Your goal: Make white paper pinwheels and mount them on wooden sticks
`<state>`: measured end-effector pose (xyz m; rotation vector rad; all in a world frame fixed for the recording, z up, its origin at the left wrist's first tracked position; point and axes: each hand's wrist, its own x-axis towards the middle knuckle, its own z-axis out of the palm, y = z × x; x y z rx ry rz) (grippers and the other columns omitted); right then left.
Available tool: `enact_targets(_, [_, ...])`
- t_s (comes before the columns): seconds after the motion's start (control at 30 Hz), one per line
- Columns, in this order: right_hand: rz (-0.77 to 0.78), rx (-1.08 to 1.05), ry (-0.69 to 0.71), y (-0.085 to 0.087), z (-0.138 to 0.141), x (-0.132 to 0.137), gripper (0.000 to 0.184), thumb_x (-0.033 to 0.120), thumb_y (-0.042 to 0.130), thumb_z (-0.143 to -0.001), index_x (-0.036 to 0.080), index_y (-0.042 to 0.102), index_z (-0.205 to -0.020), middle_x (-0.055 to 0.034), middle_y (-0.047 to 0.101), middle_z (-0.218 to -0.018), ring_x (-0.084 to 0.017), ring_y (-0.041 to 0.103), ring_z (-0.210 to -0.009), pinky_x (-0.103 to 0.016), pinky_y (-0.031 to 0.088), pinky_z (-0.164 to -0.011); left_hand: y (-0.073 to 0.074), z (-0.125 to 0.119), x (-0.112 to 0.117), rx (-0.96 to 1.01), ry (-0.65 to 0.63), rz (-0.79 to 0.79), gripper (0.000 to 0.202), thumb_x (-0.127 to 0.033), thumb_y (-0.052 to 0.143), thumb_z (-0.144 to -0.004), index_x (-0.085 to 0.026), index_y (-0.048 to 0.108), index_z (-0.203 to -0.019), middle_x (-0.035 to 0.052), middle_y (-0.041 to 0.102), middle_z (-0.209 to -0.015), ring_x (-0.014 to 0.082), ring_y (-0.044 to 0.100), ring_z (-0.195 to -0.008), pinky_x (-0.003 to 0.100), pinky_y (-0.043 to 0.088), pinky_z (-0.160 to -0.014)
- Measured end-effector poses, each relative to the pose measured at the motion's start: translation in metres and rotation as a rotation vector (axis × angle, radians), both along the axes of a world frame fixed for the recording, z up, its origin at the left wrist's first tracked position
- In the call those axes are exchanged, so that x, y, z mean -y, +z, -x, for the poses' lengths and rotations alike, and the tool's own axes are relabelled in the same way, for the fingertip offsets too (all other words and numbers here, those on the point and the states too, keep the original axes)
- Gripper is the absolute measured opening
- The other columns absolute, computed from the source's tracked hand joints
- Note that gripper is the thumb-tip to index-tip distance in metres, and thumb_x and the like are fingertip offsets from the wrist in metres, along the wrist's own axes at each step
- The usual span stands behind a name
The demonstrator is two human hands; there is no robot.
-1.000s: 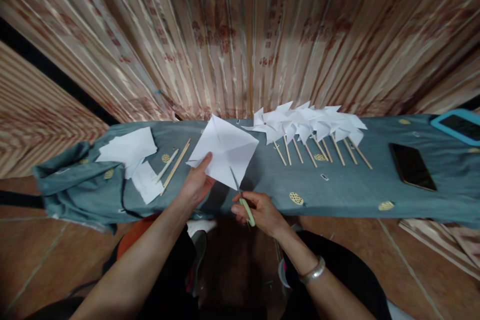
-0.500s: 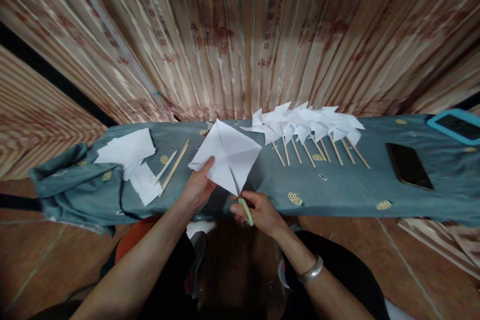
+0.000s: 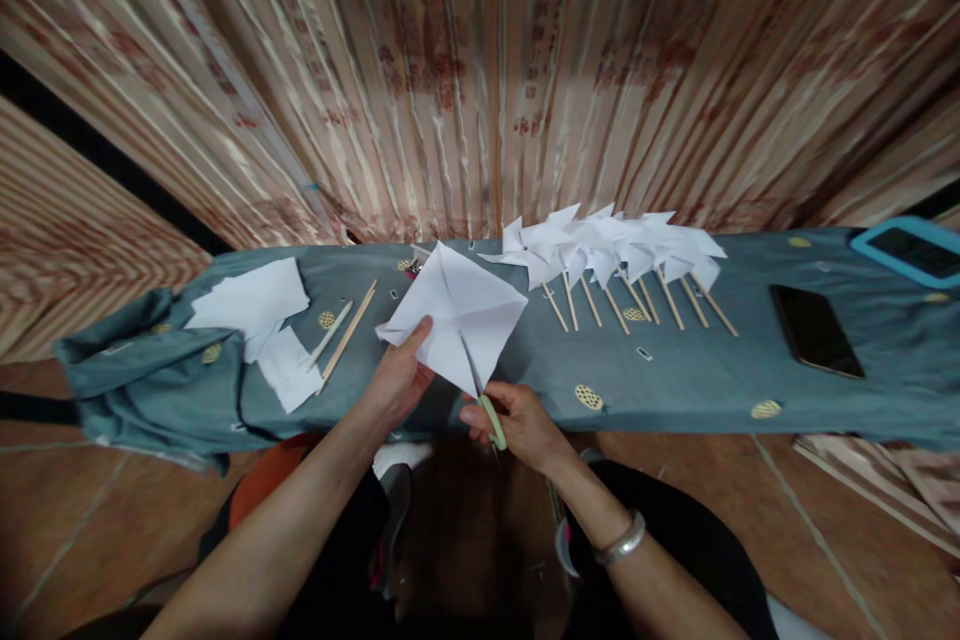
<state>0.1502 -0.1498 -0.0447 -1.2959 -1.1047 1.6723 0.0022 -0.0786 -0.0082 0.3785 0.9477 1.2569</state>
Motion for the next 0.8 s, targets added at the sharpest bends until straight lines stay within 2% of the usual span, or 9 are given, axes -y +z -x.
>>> enact_targets(0.3, [0.001, -0.007, -0.025, 0.0015, 0.0018, -0.0006, 0.048, 0.053, 0.082, -0.057, 0.015, 0.069, -0.083, 0.0013, 0.062, -0.053, -0.009, 0.053, -0.045, -0.021, 0.038, -0.044, -0.0005, -0.0013, 0.0002, 0.01, 0.017, 0.023, 0.016, -0.012, 0.063, -0.085, -0.017, 0.069, -0.1, 0.0054, 0.075, -0.093, 0.0155, 0.07, -0.085, 0.027, 0.053, -0.086])
enact_targets(0.57, [0.005, 0.014, -0.048, 0.004, 0.0025, -0.0012, 0.049, 0.056, 0.082, -0.052, 0.015, 0.067, -0.075, 0.001, 0.063, -0.052, -0.008, 0.052, -0.044, -0.021, 0.039, -0.044, -0.0017, -0.003, 0.0026, 0.005, 0.01, 0.008, 0.015, -0.01, 0.06, -0.086, -0.014, 0.069, -0.099, 0.0054, 0.075, -0.094, 0.0134, 0.069, -0.078, 0.026, 0.053, -0.083])
enact_targets(0.8, [-0.026, 0.011, -0.055, 0.0013, 0.0035, -0.001, 0.046, 0.057, 0.08, -0.056, 0.016, 0.068, -0.075, 0.0014, 0.062, -0.053, -0.009, 0.053, -0.045, -0.021, 0.04, -0.045, -0.0011, -0.004, 0.0022, 0.011, 0.022, 0.019, 0.012, -0.01, 0.06, -0.087, -0.013, 0.068, -0.095, 0.0055, 0.074, -0.092, 0.0126, 0.067, -0.074, 0.026, 0.053, -0.083])
